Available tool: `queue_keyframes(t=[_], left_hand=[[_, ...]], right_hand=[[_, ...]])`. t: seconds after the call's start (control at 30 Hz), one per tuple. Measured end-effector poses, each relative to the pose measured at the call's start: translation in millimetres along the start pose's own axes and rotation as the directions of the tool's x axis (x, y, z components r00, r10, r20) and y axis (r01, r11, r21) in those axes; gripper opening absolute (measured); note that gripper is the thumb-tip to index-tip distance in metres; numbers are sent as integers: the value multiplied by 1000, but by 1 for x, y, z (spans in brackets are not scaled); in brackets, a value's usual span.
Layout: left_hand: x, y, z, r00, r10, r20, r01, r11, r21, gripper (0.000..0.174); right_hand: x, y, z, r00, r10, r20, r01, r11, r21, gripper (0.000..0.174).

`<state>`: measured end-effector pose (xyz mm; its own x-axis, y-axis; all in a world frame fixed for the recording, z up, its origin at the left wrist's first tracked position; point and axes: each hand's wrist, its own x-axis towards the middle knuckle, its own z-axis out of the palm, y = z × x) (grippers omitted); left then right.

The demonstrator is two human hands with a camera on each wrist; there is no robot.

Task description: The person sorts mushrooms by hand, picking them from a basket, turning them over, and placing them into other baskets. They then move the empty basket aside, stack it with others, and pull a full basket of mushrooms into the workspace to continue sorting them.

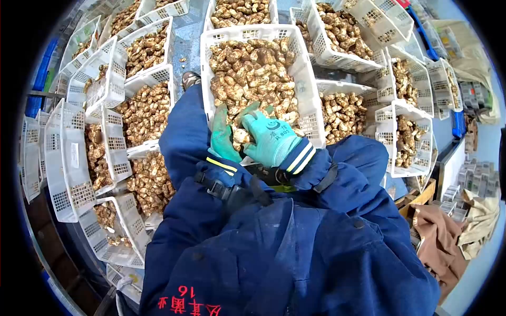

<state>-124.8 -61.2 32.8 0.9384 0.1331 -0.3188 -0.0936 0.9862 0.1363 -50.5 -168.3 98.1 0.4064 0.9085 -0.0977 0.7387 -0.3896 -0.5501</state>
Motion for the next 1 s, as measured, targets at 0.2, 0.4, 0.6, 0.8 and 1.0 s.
queue_keyframes(t=[0.2, 0.4, 0.6, 0.8, 1.0], left_hand=[[-10, 0, 27, 997, -56, 50, 52, 996, 74, 77], [5, -4, -4, 991, 133, -5, -127, 957, 261, 64], [6, 8, 1, 998, 62, -11, -61, 996, 59, 52], [7, 8, -3, 991, -51, 120, 41, 995, 87, 57], [5, 7, 2, 986, -116, 119, 115, 993, 11, 62]], right_hand=[[-11, -7, -6, 992, -17, -128, 24, 998, 53, 53], [-23, 1, -6, 973, -91, -212, 125, 981, 151, 51], [-54, 78, -72, 815, 389, -429, -226, 895, 384, 40], [-80, 107, -112, 744, 660, -107, -217, 389, 895, 36], [-58, 92, -87, 982, 176, 63, 11, -393, 919, 62]])
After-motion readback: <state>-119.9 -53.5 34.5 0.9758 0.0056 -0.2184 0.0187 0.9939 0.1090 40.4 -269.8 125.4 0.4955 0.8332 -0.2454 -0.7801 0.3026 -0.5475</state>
